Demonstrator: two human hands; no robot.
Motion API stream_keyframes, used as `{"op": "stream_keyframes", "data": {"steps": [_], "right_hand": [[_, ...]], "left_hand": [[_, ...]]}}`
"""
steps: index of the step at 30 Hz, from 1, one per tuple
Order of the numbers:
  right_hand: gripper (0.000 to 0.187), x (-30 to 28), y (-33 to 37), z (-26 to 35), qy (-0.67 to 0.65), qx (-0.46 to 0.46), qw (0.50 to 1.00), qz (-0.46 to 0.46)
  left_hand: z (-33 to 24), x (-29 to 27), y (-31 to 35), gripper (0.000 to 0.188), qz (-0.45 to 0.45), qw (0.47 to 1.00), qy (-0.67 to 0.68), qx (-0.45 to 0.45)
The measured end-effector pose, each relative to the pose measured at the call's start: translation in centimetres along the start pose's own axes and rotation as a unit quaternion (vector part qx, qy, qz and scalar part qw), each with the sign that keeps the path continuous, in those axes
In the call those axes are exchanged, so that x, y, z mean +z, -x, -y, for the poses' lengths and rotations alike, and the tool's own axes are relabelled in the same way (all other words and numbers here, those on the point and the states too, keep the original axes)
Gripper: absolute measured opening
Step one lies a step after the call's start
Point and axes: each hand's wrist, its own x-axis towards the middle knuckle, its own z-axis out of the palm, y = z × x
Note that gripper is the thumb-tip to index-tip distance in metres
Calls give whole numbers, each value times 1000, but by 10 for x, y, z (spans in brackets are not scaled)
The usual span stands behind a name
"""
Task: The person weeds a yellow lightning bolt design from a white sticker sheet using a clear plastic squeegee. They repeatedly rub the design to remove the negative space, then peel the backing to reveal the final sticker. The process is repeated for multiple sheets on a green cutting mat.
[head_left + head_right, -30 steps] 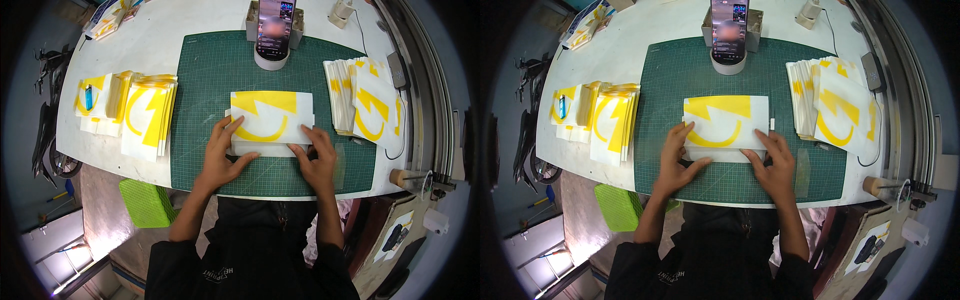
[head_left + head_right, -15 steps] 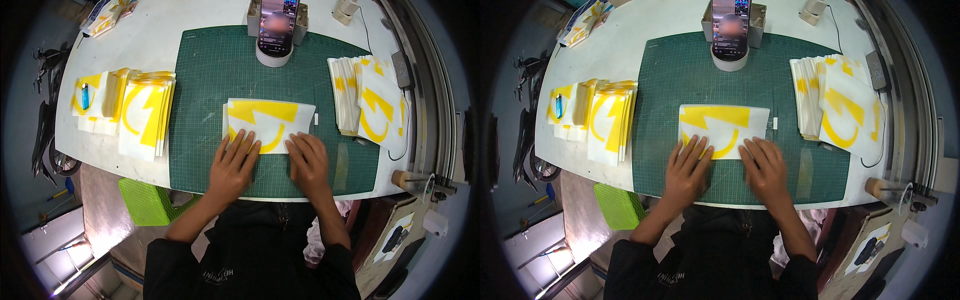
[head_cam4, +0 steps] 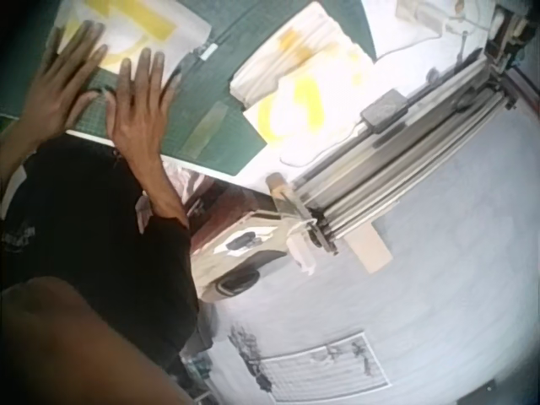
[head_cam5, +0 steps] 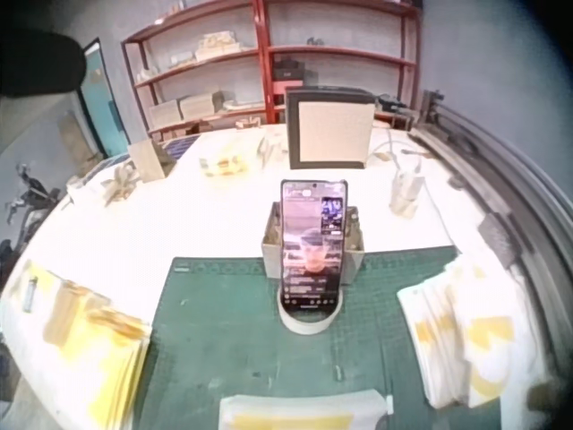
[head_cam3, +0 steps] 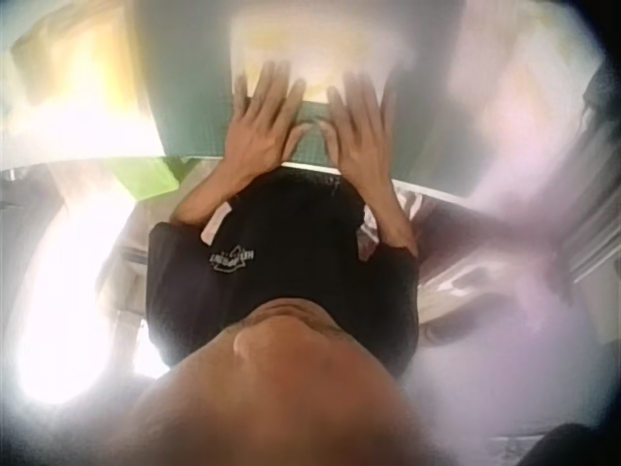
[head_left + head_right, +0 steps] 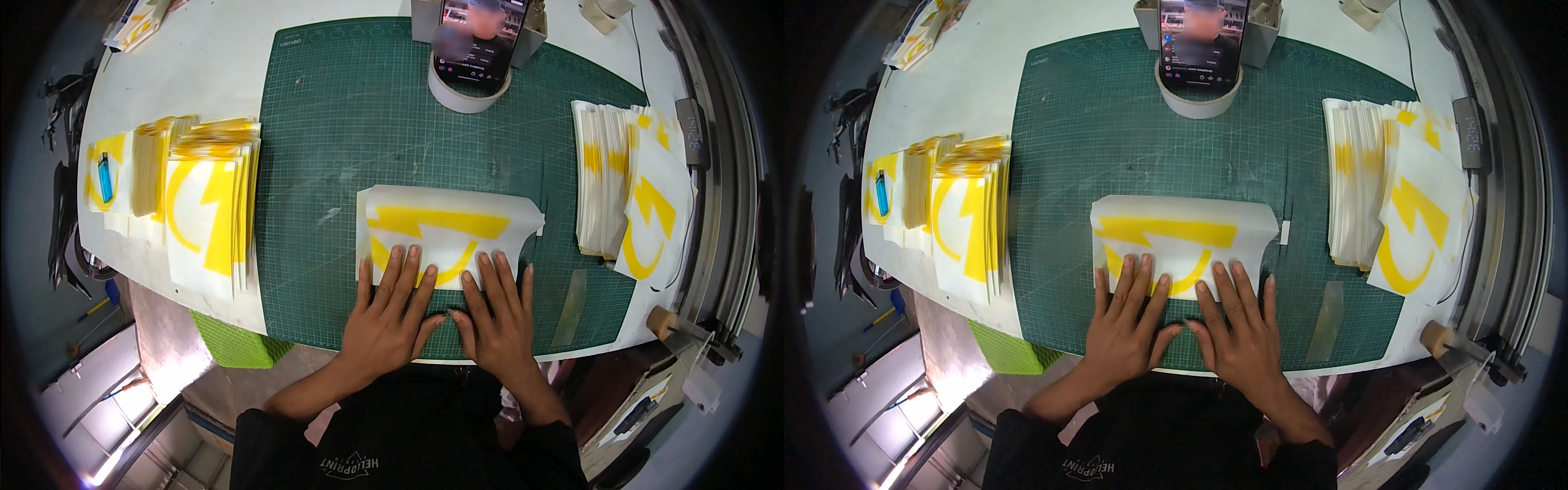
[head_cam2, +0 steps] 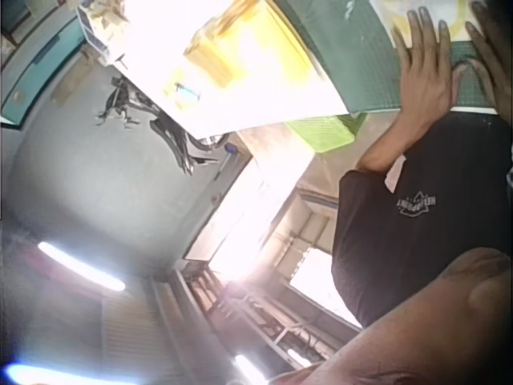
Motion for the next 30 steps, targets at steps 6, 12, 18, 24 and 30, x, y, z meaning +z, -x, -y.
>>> {"op": "stream_keyframes", "data": {"steps": [6,12,18,24,30], "right_hand": [[60,3,3,-1,-4,3,1000,0],[60,2,-2,-2,-2,2,1000,-21],[55,1,-2,1,30,-7,998,-48],[55,5,-1,1,47,-24,996,-67],[55,7,1,-1,41,-34,996,-73]], "left_hand": [[-2,0,2,71,3,1000,-21,-7],[2,1,-3,72,-9,1000,11,9],[1,-2,-4,66,-50,998,-16,28],[0,3,-1,66,-34,998,-38,44],[8,-1,-3,73,-16,997,-9,73]]}}
